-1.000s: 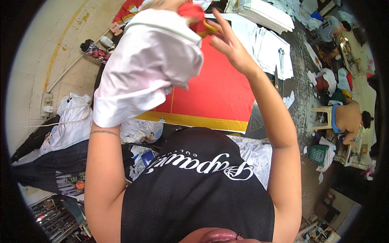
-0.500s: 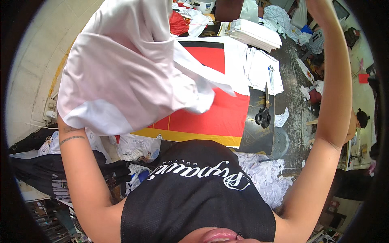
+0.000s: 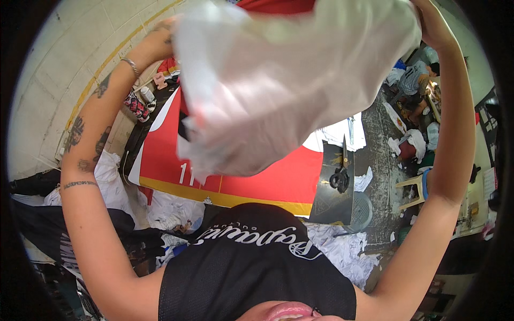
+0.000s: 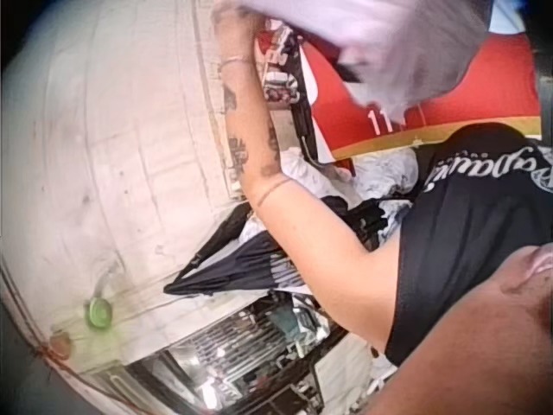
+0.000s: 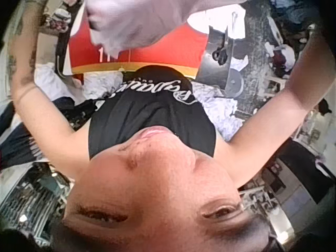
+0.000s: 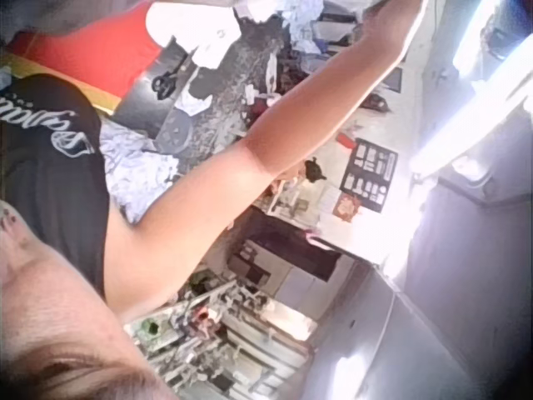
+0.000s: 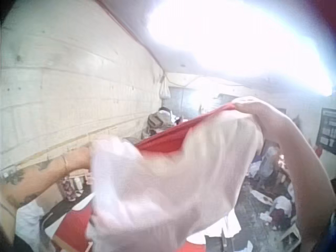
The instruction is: The person repeatedly unfolds red and white jerseys on a table, aligns them, and uses shears to cut along the edges. The person flips the jerseys over and continues cutting, then folds the cut pieces and sets them aside.
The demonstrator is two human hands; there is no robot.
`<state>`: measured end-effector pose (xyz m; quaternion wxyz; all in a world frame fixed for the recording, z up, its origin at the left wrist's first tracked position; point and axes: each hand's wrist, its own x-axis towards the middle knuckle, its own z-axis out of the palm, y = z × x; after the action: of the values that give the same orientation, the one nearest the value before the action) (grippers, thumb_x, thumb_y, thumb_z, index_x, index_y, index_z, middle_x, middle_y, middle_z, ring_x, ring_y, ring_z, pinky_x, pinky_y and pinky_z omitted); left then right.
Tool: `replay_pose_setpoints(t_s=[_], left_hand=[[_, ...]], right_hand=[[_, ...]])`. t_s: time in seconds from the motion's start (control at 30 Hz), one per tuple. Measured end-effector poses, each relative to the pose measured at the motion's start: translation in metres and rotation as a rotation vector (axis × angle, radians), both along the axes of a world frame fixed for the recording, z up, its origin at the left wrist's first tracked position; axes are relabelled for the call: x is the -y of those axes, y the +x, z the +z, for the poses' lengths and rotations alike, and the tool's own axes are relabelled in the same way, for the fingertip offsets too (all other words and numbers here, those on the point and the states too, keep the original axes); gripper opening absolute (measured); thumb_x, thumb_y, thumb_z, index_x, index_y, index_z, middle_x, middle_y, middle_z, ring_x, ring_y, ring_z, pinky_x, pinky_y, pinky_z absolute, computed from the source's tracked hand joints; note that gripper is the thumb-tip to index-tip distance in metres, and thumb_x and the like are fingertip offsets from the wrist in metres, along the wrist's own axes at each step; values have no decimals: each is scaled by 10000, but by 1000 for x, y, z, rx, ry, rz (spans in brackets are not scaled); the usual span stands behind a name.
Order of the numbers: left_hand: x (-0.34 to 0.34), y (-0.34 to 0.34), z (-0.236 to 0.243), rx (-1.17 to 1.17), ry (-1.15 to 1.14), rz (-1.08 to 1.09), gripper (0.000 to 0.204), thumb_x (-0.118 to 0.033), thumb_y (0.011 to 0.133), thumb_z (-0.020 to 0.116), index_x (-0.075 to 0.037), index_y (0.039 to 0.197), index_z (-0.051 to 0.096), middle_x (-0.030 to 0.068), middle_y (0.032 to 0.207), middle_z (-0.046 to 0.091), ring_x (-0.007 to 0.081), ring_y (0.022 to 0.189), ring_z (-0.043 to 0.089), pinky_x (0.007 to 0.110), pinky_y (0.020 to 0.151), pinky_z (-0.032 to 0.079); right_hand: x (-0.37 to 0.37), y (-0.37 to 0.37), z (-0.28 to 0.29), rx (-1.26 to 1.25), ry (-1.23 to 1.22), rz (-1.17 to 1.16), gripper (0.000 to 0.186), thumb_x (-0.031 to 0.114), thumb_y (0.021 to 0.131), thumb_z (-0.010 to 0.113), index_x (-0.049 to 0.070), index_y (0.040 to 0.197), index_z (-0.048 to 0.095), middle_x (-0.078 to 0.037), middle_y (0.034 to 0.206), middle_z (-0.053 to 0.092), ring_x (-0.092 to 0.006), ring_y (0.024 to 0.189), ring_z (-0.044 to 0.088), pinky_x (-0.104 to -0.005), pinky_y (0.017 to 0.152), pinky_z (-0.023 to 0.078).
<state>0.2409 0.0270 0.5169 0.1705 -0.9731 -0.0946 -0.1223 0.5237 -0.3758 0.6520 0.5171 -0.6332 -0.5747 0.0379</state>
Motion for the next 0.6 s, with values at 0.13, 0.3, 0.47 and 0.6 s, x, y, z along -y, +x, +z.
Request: replay_pose_setpoints(t_s=[0.13, 0.3, 0.47, 0.6], left_hand=[[-59, 12, 32, 604, -782, -316, 458, -212, 1008, 682, -13, 1412, 598, 112, 1365, 655, 198, 1232, 611, 381, 1103, 486], [-38, -20, 90, 389, -725, -451, 396, -284, 1040, 666, -49, 1334, 542, 47, 1343, 655, 156, 1209, 619, 324, 1052, 490], [78, -6, 154, 304, -975, -870, 567, -557, 993, 641, -43, 1232, 611, 130, 1287, 620, 260, 1372, 532, 401, 1190, 382], [158, 58, 141, 310, -524, -879, 476, -410, 1046, 630, -25, 1324, 660, 124, 1323, 648, 254, 1252, 606, 366, 1105, 473]], right_hand=[[18, 17, 18, 64, -234, -135, 372, 281, 1067, 557, 31, 1310, 685, -83, 1198, 733, -144, 994, 653, -324, 911, 533], [13, 21, 29, 111, 55, -242, 407, 359, 1097, 554, 37, 1315, 678, -82, 1161, 737, -121, 817, 611, -286, 735, 519], [4, -27, 12, 720, 174, -310, 419, 354, 1077, 605, 40, 1346, 671, -87, 1174, 750, -124, 1023, 672, -263, 889, 543], [-4, -69, -12, 470, 166, -14, 542, 379, 971, 745, 116, 1431, 630, -159, 1227, 734, -188, 1115, 681, -320, 1000, 522]])
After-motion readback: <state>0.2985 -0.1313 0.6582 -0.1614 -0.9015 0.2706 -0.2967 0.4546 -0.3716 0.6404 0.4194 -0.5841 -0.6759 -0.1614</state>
